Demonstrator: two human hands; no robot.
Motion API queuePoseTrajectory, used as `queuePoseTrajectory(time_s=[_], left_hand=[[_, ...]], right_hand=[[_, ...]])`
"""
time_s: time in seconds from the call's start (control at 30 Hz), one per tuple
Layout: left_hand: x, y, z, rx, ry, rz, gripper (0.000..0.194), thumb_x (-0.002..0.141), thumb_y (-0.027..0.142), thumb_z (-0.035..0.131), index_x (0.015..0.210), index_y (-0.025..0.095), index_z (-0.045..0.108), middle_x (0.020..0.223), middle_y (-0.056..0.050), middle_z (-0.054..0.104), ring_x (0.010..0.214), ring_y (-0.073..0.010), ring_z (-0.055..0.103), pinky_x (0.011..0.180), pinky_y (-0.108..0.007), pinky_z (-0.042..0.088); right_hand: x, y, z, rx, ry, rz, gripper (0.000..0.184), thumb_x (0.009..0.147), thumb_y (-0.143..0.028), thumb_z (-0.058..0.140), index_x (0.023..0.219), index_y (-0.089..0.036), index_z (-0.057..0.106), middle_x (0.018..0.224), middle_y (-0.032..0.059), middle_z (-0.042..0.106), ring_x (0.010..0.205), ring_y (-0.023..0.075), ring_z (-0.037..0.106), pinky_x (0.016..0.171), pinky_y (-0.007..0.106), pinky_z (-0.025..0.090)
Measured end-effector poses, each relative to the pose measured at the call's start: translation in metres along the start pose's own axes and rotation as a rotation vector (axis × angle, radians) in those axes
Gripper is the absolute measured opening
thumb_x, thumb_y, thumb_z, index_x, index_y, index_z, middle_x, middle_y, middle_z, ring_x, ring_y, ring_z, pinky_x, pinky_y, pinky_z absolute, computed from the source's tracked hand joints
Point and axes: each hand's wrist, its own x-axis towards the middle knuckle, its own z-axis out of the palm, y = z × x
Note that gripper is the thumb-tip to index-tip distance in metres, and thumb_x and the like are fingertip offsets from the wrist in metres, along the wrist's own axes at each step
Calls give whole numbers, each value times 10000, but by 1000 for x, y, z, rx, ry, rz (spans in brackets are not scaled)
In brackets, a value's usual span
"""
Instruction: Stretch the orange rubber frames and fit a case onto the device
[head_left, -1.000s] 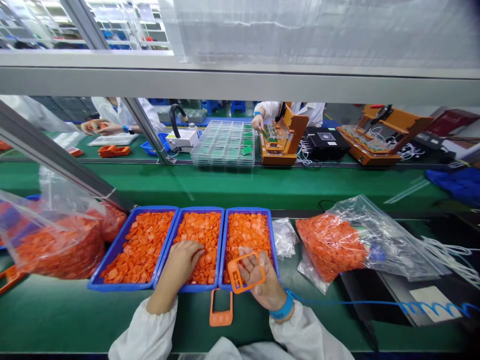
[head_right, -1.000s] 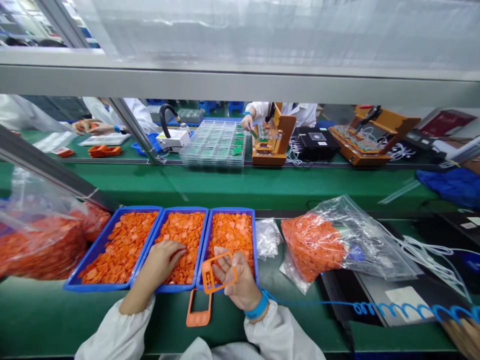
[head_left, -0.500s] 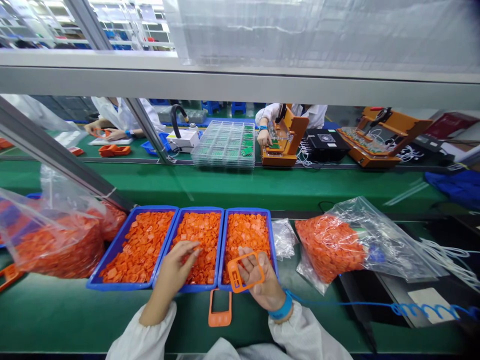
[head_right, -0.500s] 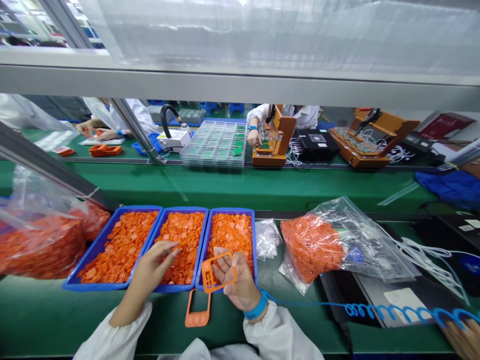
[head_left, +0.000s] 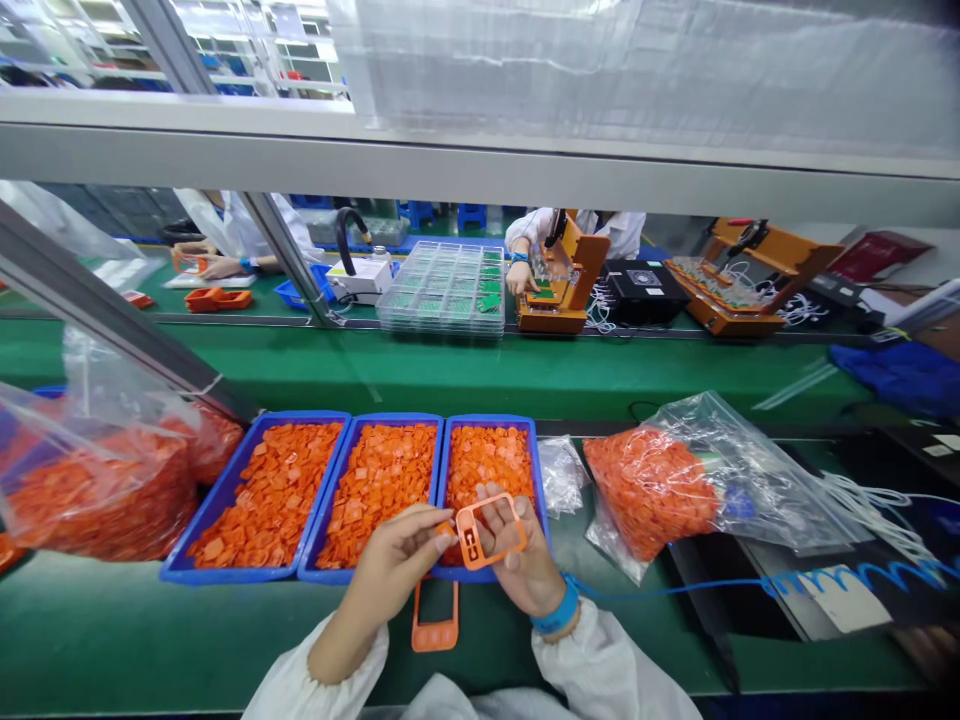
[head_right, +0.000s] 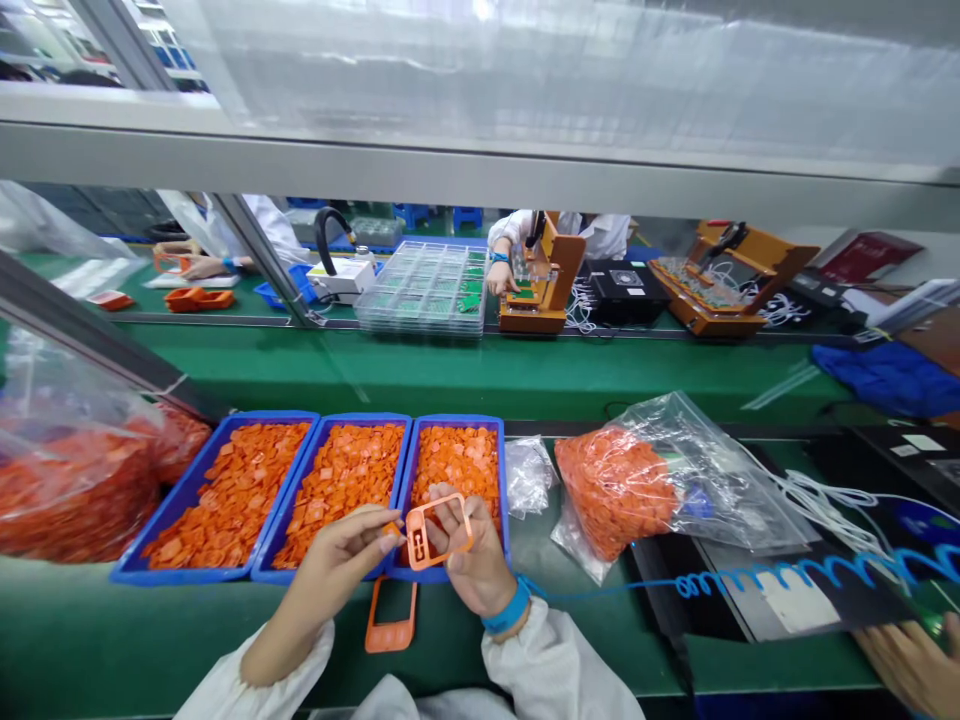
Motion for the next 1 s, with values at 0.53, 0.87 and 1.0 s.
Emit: queuePoseTrajectory(time_s=[0.53,0.87,1.0], left_hand=[[-2,-5,2,-141,-4,-227,446,742,516,905,1013,169,834,865,-96,800,714,-214,734,711,-345,617],[-2,-8,19,-167,42,-143,347,815,503,859,818,165,785,811,-24,630,644,-127,586,581,-233,484],[-5,-11,28,-232,100,-168,363,815,508,858,803,157,765,838,2,561,581,-85,512,532,-215,428]], right_hand=[[2,1,2,-14,57,44,646,488,-193,1067,970,-343,662,1359,9,738,1378,266,622,1196,521,467],[0,4,-1,-81,39,8,648,466,-196,1086,889,-326,613,1328,-10,754,1370,236,637,1295,495,345],[-2,7,-3,-132,33,-26,662,432,-208,1098,865,-317,609,1288,-19,770,1364,230,650,1314,471,313]])
